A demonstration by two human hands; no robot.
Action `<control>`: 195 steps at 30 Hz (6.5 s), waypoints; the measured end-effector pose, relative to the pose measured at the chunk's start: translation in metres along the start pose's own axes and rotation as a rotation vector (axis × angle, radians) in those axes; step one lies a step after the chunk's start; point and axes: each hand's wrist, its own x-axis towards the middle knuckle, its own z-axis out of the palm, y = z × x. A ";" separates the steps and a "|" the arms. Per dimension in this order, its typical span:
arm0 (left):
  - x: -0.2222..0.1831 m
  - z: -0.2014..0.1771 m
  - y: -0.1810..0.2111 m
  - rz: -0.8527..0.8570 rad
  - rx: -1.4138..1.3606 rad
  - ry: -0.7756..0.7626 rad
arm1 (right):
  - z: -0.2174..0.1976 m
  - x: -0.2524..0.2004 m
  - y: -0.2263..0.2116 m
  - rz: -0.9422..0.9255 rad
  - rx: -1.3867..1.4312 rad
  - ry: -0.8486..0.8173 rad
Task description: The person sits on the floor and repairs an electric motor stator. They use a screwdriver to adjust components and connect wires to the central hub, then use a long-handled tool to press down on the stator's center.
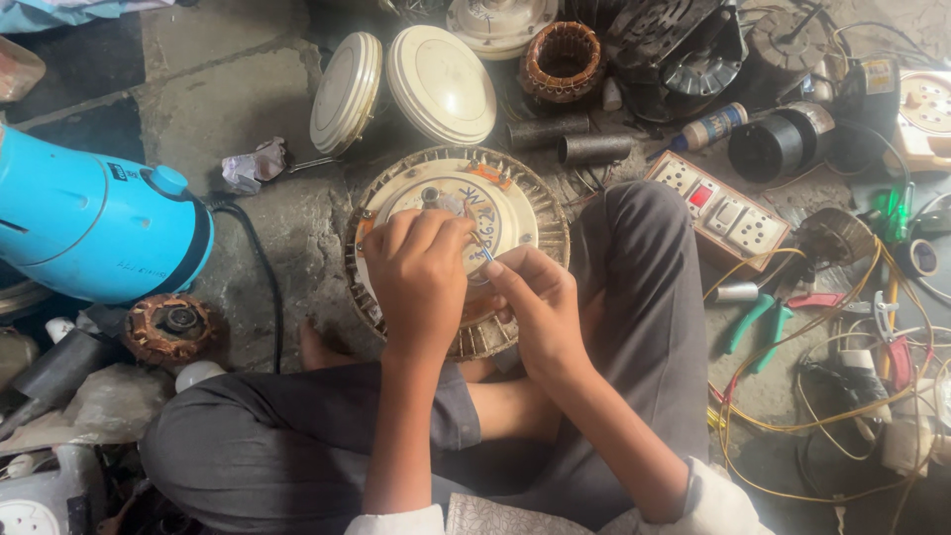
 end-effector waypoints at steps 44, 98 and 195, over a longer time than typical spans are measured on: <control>-0.014 -0.006 -0.050 -0.253 -0.263 -0.115 | 0.016 0.139 -0.057 -0.211 -0.654 -0.361; 0.014 0.006 -0.041 -0.534 -0.818 -0.398 | -0.317 -0.089 -0.031 -0.055 -1.175 0.540; 0.007 -0.001 -0.071 -0.319 -0.697 -0.296 | -0.053 0.061 -0.064 0.253 -0.700 -0.310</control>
